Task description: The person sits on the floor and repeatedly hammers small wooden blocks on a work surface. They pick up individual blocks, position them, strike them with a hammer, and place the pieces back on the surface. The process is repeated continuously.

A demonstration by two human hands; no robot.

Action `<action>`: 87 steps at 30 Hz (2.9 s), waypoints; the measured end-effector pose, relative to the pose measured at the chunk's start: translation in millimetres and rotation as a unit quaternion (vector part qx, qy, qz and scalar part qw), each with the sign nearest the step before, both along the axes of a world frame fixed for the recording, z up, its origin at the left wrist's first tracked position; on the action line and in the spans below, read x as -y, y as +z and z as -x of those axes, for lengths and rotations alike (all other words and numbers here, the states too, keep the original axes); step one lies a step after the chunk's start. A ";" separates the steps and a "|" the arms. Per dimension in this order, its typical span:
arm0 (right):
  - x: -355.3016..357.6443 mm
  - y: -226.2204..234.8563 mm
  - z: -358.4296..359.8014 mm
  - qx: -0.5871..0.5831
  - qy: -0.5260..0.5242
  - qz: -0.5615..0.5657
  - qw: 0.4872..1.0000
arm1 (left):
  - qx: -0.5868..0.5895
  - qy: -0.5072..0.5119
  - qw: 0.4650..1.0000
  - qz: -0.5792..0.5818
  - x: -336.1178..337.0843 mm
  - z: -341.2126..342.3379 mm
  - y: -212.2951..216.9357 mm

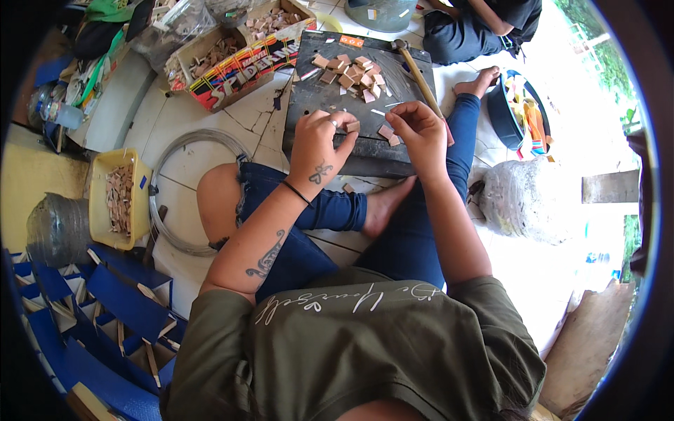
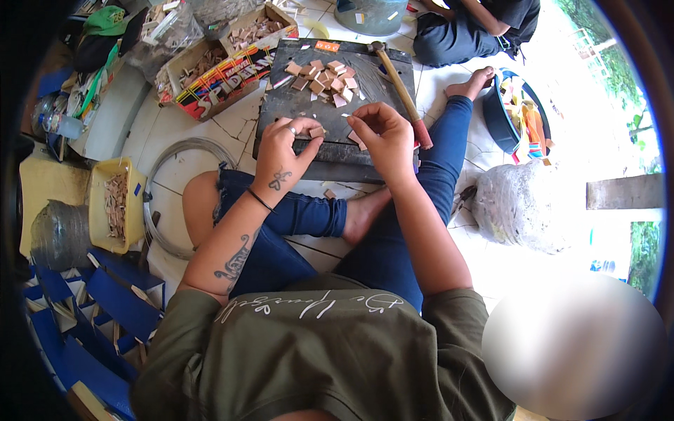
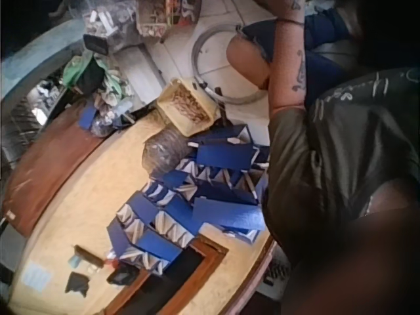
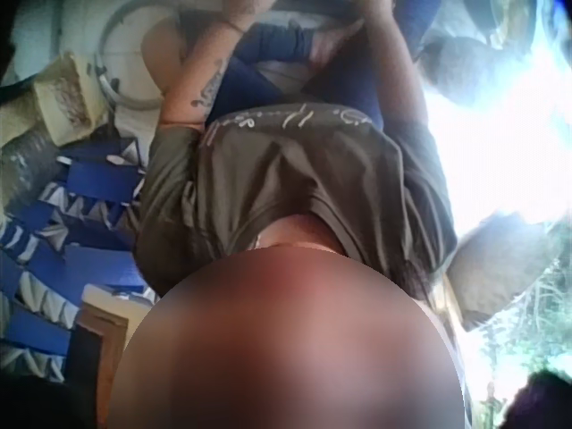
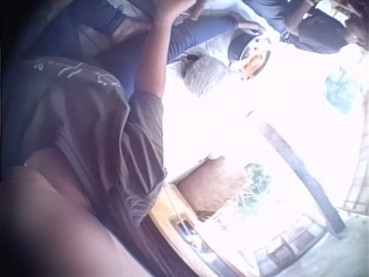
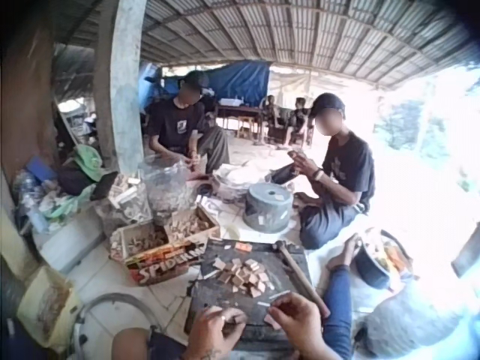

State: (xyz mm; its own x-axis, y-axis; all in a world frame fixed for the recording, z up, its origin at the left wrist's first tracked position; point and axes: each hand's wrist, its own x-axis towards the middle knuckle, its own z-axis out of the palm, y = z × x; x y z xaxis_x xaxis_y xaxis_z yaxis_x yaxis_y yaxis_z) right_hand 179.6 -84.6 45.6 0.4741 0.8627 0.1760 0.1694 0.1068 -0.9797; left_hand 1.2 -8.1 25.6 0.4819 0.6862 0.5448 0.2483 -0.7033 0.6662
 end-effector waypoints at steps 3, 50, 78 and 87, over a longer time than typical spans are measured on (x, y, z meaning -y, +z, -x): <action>1.4 2.9 5.7 0.026 0.009 0.004 1.000 | -0.013 -0.007 0.999 -0.030 5.0 3.0 -6.0; -7.5 17.7 35.5 0.285 0.073 0.018 0.955 | 0.022 0.001 0.999 0.031 0.9 5.4 -20.9; -12.8 16.7 22.2 0.315 0.071 0.007 0.946 | 0.046 -0.046 0.998 0.008 -0.9 1.0 -17.8; -7.7 -18.2 -82.0 0.589 -0.119 0.244 0.761 | 0.087 -0.055 0.995 0.004 0.6 -2.0 -19.7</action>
